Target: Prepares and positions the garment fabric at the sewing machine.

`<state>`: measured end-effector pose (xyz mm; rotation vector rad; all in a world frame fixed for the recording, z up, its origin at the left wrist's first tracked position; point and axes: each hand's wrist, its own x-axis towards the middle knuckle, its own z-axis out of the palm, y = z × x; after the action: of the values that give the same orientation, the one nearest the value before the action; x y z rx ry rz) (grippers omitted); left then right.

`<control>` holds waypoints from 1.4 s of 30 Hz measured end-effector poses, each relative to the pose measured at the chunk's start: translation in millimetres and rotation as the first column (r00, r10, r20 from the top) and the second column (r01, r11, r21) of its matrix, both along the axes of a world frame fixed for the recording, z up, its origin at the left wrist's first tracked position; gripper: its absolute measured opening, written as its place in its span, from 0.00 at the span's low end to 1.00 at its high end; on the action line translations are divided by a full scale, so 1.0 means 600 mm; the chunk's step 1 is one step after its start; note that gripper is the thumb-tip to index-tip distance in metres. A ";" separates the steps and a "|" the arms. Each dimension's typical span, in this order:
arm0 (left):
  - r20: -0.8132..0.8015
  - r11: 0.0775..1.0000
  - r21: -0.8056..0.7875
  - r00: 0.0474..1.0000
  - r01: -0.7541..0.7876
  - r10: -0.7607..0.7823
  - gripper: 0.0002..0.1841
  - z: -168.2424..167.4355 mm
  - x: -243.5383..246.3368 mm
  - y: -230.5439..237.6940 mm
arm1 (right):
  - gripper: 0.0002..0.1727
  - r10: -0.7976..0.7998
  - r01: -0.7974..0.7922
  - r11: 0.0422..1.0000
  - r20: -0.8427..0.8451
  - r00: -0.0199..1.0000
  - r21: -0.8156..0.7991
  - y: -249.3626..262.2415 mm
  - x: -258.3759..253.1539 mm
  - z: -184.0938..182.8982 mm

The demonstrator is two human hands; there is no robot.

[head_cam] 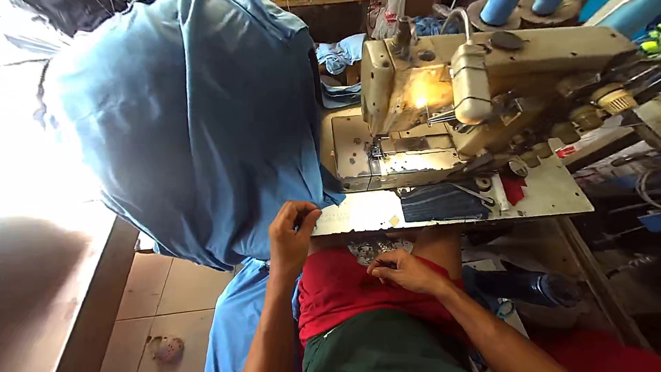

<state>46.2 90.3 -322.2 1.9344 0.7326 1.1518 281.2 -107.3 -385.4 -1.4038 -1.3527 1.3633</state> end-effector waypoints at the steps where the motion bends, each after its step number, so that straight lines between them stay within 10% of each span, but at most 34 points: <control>1: 0.001 0.999 0.014 1.000 0.030 -0.030 0.07 -0.001 0.001 -0.005 | 0.11 0.010 -0.009 0.998 -0.012 1.000 0.064 0.024 -0.007 0.020; 8: -0.037 0.971 0.059 0.973 0.230 -0.228 0.11 0.011 0.011 -0.056 | 0.19 -0.091 0.188 0.964 -0.430 0.898 0.189 0.171 -0.070 0.101; 12: -0.052 0.965 0.164 0.979 0.204 -0.198 0.19 -0.019 0.009 -0.063 | 0.11 -0.172 0.287 0.925 -0.402 0.899 0.247 0.193 -0.073 0.105; 21: -0.165 0.952 0.304 0.982 -0.035 0.089 0.06 -0.031 -0.020 -0.036 | 0.14 -0.315 0.395 0.918 -0.630 0.710 -0.014 0.188 -0.058 0.122; 27: -0.239 0.935 0.348 0.958 -0.070 0.161 0.19 -0.034 0.005 -0.048 | 0.15 -0.388 0.368 0.911 -0.695 0.605 -0.188 0.191 -0.072 0.136; 42: -0.258 0.952 0.305 0.961 -0.016 0.099 0.07 -0.015 -0.003 -0.033 | 0.16 -0.298 0.464 0.873 -0.589 0.751 0.150 0.176 -0.096 0.085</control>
<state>44.4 70.5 -331.3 2.3748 0.7980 1.0953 223.5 -1.5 -334.4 -0.9158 -0.7747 1.1102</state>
